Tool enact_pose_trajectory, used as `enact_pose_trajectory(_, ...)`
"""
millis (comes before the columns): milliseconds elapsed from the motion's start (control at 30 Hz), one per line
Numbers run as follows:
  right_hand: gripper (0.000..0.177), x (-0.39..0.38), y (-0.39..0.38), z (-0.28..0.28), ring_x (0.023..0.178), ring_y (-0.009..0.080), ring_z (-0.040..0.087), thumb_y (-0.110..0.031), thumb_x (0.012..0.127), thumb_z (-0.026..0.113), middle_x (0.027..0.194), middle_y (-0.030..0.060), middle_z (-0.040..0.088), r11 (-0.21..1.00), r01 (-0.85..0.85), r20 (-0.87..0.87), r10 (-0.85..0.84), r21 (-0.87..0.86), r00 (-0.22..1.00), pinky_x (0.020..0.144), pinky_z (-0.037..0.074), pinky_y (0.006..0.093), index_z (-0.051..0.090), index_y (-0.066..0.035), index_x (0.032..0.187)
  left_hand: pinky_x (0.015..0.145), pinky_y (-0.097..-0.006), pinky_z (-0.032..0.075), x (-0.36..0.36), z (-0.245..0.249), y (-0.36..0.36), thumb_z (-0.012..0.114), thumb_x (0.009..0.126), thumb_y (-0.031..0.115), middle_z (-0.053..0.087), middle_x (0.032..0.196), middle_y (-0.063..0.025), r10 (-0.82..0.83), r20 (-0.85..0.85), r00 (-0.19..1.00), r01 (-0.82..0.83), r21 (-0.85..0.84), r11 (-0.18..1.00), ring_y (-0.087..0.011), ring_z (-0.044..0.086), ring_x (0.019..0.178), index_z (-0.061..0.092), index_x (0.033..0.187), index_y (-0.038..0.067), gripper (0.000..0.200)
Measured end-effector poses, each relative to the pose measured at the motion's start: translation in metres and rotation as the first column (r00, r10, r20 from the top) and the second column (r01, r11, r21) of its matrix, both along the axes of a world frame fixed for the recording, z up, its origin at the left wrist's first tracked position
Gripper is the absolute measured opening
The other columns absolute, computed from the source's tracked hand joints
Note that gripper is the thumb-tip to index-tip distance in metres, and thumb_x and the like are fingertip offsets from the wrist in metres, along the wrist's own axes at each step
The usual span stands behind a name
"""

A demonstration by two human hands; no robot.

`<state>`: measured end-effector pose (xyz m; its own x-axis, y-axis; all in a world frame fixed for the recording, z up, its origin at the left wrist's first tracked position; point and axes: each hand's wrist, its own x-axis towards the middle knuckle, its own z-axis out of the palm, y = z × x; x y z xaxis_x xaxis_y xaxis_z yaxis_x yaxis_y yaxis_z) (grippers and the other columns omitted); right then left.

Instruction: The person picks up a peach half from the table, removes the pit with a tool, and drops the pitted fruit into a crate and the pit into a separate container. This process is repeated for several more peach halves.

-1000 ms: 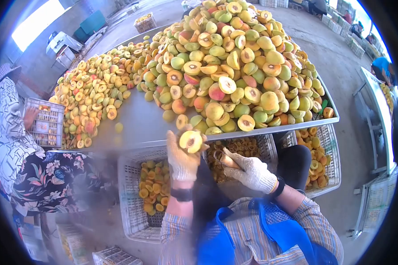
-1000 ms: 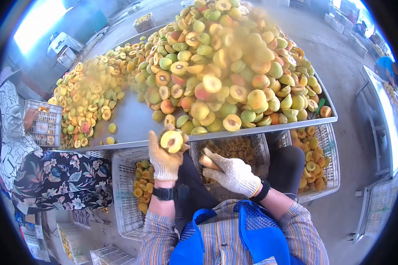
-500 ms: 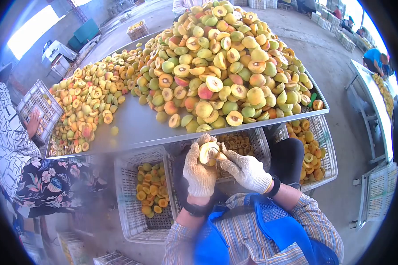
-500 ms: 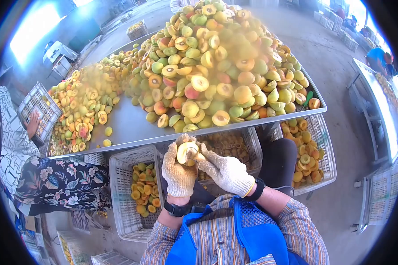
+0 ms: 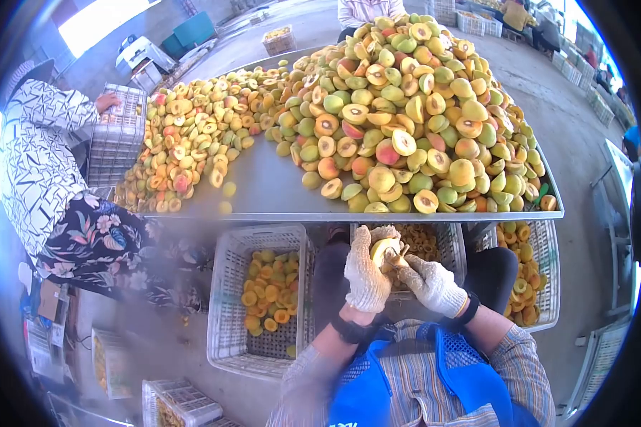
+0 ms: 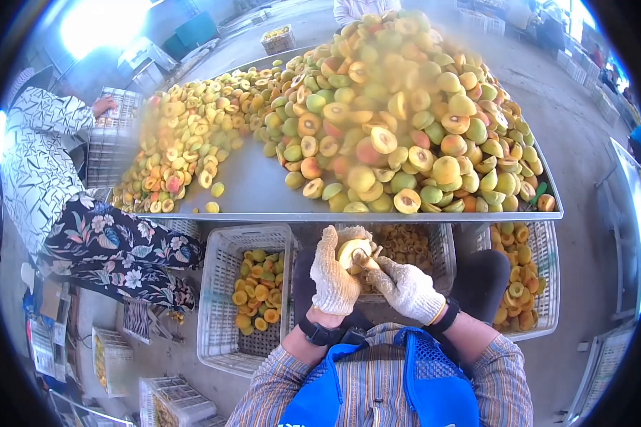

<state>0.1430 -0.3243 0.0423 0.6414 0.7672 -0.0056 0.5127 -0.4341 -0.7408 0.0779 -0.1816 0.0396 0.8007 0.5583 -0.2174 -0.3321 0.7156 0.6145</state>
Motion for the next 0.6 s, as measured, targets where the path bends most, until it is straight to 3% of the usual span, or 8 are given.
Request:
enact_pose_trajectory(200,0.041,-0.002,-0.002,0.009,0.084,0.04,0.07,-0.04,0.099,0.057,0.088,0.0228,0.071,0.99,-0.113,-0.06,0.108,-0.08,0.992,0.069,0.056,0.0453,0.064,-0.007,0.124,0.075,-0.0391,0.057,-0.003,0.011,0.003,0.048,0.104,0.042,0.069,0.091,-0.0157,-0.035,-0.206,0.978,0.072,0.177,0.981,-0.0262,0.067,0.082,0.067,0.096,0.0,0.048)
enact_pose_trajectory(267,0.041,-0.011,0.003,-0.007,0.085,0.0398,0.07,-0.037,0.099,0.057,0.091,0.0241,0.07,0.903,-0.048,-0.21,0.151,0.427,0.966,0.069,0.056,0.044,0.064,-0.005,0.124,0.075,-0.0395,0.056,0.0,0.018,0.005,0.048,0.104,0.045,0.069,0.089,-0.0156,-0.139,-0.007,0.99,0.139,-0.02,0.99,-0.0274,0.067,0.08,0.067,0.092,0.0,0.05)
enact_pose_trajectory(300,0.041,-0.012,0.002,-0.019,0.081,0.0396,0.071,-0.035,0.1,0.056,0.091,0.0219,0.072,0.865,-0.179,0.121,0.138,0.469,0.983,0.066,0.056,0.0412,0.063,-0.003,0.125,0.075,-0.0394,0.056,0.003,0.017,0.005,0.049,0.103,0.047,0.069,0.087,-0.0158,-0.125,0.076,0.989,0.125,-0.002,0.992,-0.0281,0.066,0.078,0.066,0.089,-0.001,0.053)
enact_pose_trajectory(400,0.039,-0.006,0.0,0.013,0.076,0.0376,0.071,-0.035,0.1,0.057,0.088,0.0205,0.073,0.988,-0.082,-0.082,0.093,0.129,0.992,0.064,0.056,0.0404,0.064,-0.002,0.121,0.074,-0.0386,0.055,0.005,0.006,0.013,0.05,0.102,0.049,0.068,0.085,-0.0168,-0.14,-0.075,0.987,0.147,0.089,0.985,-0.0277,0.066,0.078,0.067,0.088,-0.001,0.055)
enact_pose_trajectory(467,0.04,-0.002,-0.005,0.006,0.062,0.0289,0.068,-0.035,0.101,0.056,0.075,0.0149,0.07,0.985,-0.138,-0.007,0.139,0.099,0.99,0.058,0.054,0.0368,0.062,-0.003,0.124,0.073,-0.0384,0.055,0.004,0.014,0.013,0.049,0.102,0.05,0.068,0.083,-0.0172,-0.116,-0.177,0.977,0.152,0.2,0.968,-0.0276,0.066,0.075,0.067,0.083,-0.002,0.057)
enact_pose_trajectory(500,0.04,-0.006,-0.008,0.007,0.055,0.0231,0.062,-0.036,0.102,0.055,0.068,0.0113,0.065,0.984,-0.044,-0.512,0.127,0.172,0.85,0.052,0.049,0.0339,0.061,-0.004,0.125,0.072,-0.0379,0.055,0.004,0.016,0.014,0.048,0.103,0.049,0.068,0.082,-0.0174,-0.186,-0.127,0.974,0.21,0.216,0.954,-0.0274,0.066,0.074,0.066,0.081,-0.002,0.058)
enact_pose_trajectory(533,0.04,-0.009,-0.009,0.009,0.048,0.0173,0.057,-0.037,0.103,0.053,0.061,0.0077,0.06,0.98,0.072,-0.872,0.133,0.188,0.471,0.046,0.045,0.0311,0.06,-0.005,0.125,0.071,-0.0374,0.055,0.005,0.018,0.016,0.047,0.104,0.049,0.068,0.08,-0.0176,-0.251,-0.076,0.965,0.262,0.239,0.935,-0.0273,0.066,0.073,0.066,0.078,-0.001,0.06)
enact_pose_trajectory(600,0.045,-0.016,-0.011,-0.001,0.042,0.0085,0.044,-0.045,0.105,0.049,0.056,0.0004,0.051,0.944,-0.047,-0.708,0.278,0.328,0.649,0.04,0.031,0.0251,0.06,-0.003,0.118,0.069,-0.0371,0.054,0.007,0.015,0.019,0.045,0.104,0.049,0.067,0.078,-0.0184,-0.338,0.179,0.924,0.323,0.111,0.94,-0.0282,0.065,0.072,0.065,0.073,-0.001,0.062)
